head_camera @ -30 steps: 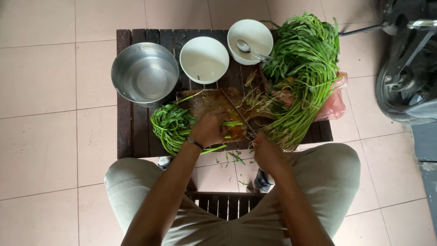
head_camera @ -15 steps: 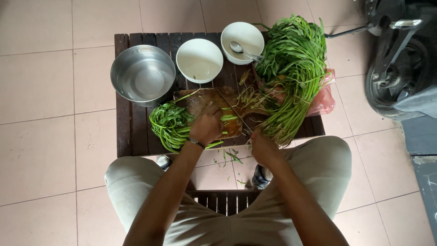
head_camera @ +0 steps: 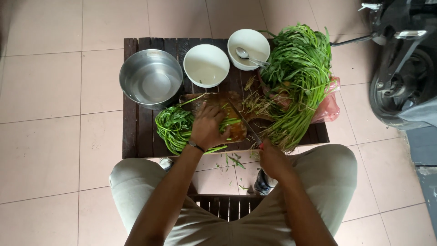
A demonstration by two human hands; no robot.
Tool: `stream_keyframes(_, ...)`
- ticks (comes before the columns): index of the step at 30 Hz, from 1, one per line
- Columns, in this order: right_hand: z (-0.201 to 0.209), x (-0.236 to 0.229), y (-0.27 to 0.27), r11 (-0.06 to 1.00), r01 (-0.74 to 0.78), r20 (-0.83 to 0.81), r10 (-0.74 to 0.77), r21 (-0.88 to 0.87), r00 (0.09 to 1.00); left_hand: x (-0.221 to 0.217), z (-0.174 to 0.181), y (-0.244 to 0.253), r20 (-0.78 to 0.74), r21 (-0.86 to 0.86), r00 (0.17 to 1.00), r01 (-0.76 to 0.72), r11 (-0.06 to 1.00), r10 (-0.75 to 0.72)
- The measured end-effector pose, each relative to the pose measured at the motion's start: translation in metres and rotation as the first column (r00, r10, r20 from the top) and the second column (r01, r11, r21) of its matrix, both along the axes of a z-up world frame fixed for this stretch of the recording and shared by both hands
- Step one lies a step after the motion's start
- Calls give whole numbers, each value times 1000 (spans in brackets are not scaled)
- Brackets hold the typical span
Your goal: The person trims and cuts leafy greens on a wooden cutting board using a knife, placing pieces into a bowl.
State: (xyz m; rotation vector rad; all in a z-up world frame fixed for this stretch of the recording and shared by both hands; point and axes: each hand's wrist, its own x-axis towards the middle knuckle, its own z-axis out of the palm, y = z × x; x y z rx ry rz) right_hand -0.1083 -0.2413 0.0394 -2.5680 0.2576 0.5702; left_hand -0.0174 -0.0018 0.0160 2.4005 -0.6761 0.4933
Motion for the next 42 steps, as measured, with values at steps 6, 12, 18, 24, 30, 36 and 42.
stream_keyframes(6, 8, 7, 4, 991, 132, 29, -132, 0, 991, 26, -4, 27, 49, -120, 939, -332, 936, 339)
stream_keyframes(12, 13, 10, 3, 995, 94, 26, -93, -14, 995, 38, -38, 38, 45, 140, 856, -516, 845, 516)
stream_keyframes(18, 21, 3, 8, 997, -36, -19, 35, -75, 999, 41, -35, 40, 57, 189, 831, -553, 812, 553)
stream_keyframes(24, 26, 0, 29, 993, -93, -48, 89, -73, 995, 39, -15, 20, 98, -51, 910, -400, 915, 403)
stream_keyframes(30, 26, 1, 34, 995, -99, -40, 99, 3, 994, 35, -5, 5, 102, -158, 972, -194, 968, 211)
stream_keyframes(36, 19, -2, 31, 997, -65, -35, 66, 34, 997, 31, -7, -7, 163, -152, 973, -140, 978, 164)
stream_keyframes(42, 14, 0, 29, 986, 151, 85, -157, 71, 984, 30, -11, -10, 167, -185, 977, -104, 977, 135)
